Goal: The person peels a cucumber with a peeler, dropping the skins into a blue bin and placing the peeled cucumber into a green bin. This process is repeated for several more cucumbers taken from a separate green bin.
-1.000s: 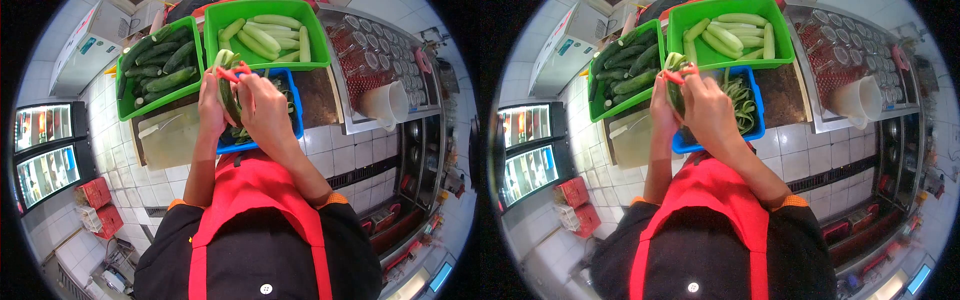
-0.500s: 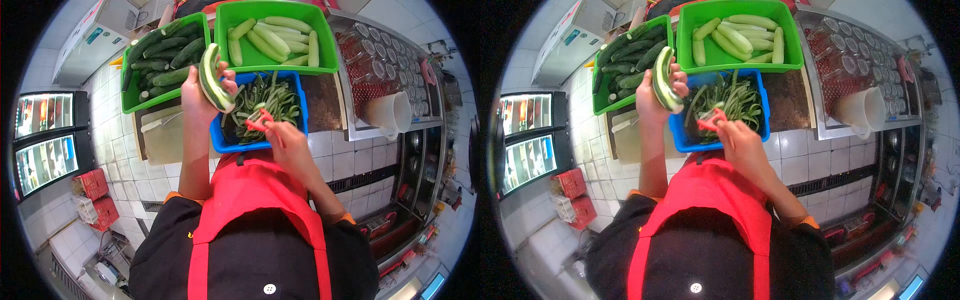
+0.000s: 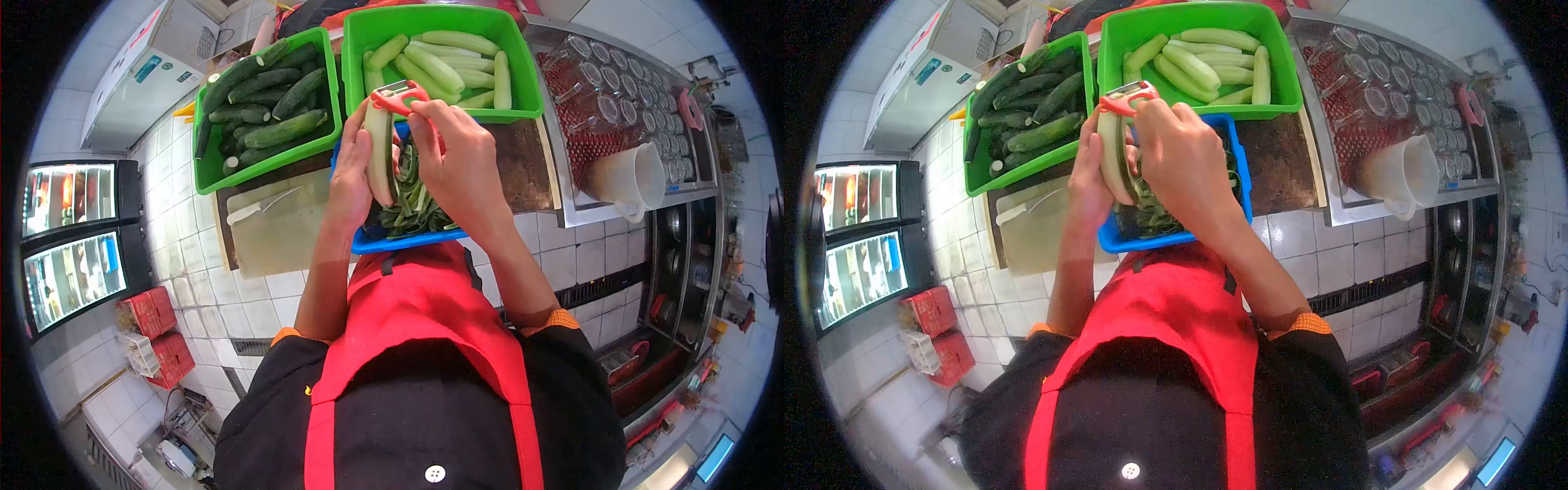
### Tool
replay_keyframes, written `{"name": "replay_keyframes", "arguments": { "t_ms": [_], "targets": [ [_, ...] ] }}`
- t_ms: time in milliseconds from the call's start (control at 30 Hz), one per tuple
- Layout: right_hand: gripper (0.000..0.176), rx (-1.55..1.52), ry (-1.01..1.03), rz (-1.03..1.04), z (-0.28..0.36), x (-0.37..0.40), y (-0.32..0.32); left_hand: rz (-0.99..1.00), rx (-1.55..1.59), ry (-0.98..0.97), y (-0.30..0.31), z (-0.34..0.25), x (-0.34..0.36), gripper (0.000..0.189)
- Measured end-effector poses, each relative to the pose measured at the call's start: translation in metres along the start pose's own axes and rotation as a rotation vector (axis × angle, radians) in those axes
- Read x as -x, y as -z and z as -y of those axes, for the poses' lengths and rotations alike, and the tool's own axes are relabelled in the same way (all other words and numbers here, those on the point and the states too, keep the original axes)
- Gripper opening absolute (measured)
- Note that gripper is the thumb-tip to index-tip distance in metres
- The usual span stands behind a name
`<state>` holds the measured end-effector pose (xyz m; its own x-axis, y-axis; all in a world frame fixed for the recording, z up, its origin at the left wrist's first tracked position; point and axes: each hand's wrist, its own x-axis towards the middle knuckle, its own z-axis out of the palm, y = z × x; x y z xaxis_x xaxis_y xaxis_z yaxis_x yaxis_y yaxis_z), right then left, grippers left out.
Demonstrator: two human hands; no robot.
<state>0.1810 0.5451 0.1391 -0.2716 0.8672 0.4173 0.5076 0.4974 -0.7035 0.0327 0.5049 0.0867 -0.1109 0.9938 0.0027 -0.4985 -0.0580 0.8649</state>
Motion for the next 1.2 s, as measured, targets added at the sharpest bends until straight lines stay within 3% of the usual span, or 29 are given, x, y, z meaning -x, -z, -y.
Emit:
{"name": "replay_keyframes", "arguments": {
  "t_ms": [133, 200, 233, 400, 467, 533, 600, 667, 733, 800, 933, 1000, 1100, 1200],
  "targets": [
    [0.014, -0.084, 0.009, 0.058, 0.003, 0.009, -0.01, -0.029, -0.039, -0.004, 0.007, 0.0, -0.002, 0.048],
    [0.014, -0.116, -0.004, 0.104, 0.004, 0.028, -0.017, -0.249, 0.006, -0.079, 0.001, -0.004, -0.008, 0.047],
    [0.014, -0.106, -0.011, 0.14, 0.006, 0.044, -0.022, -0.251, 0.054, -0.066, 0.012, -0.006, -0.01, 0.045],
    [0.009, -0.033, -0.02, 0.255, -0.004, 0.11, -0.028, -0.477, 0.255, 0.155, 0.054, -0.017, -0.03, 0.045],
    [0.016, 0.04, -0.037, 0.296, -0.026, 0.128, -0.034, -0.366, 0.501, 0.189, 0.062, -0.019, -0.034, 0.05],
    [0.016, 0.028, -0.077, 0.303, -0.025, 0.12, -0.021, -0.353, 0.536, 0.218, 0.059, -0.021, -0.032, 0.049],
    [0.015, -0.147, -0.084, 0.152, -0.02, 0.097, -0.008, -0.193, 0.677, 0.222, 0.058, -0.017, -0.034, 0.049],
    [0.014, -0.167, -0.124, 0.156, -0.008, 0.074, 0.002, -0.099, 0.613, 0.266, 0.061, -0.005, -0.031, 0.048],
    [0.011, -0.209, 0.011, -0.002, -0.006, 0.05, -0.002, -0.008, 0.55, 0.309, 0.054, 0.003, -0.027, 0.047],
    [0.011, -0.166, -0.016, 0.035, -0.007, 0.023, -0.007, -0.233, 0.302, 0.273, 0.034, 0.013, -0.021, 0.038],
    [0.013, -0.092, 0.039, 0.08, -0.01, 0.013, -0.02, -0.314, 0.325, 0.17, 0.012, 0.017, -0.023, 0.044],
    [0.014, -0.074, 0.013, 0.118, 0.004, 0.033, -0.014, -0.281, 0.33, 0.189, 0.026, 0.013, -0.026, 0.042],
    [0.015, -0.024, -0.077, 0.268, 0.005, 0.077, -0.002, -0.514, 0.317, 0.214, 0.056, 0.018, -0.032, 0.044],
    [0.01, 0.063, -0.133, 0.389, -0.01, 0.111, -0.002, -0.545, 0.381, 0.298, 0.06, 0.007, -0.036, 0.046]
  ]
}}
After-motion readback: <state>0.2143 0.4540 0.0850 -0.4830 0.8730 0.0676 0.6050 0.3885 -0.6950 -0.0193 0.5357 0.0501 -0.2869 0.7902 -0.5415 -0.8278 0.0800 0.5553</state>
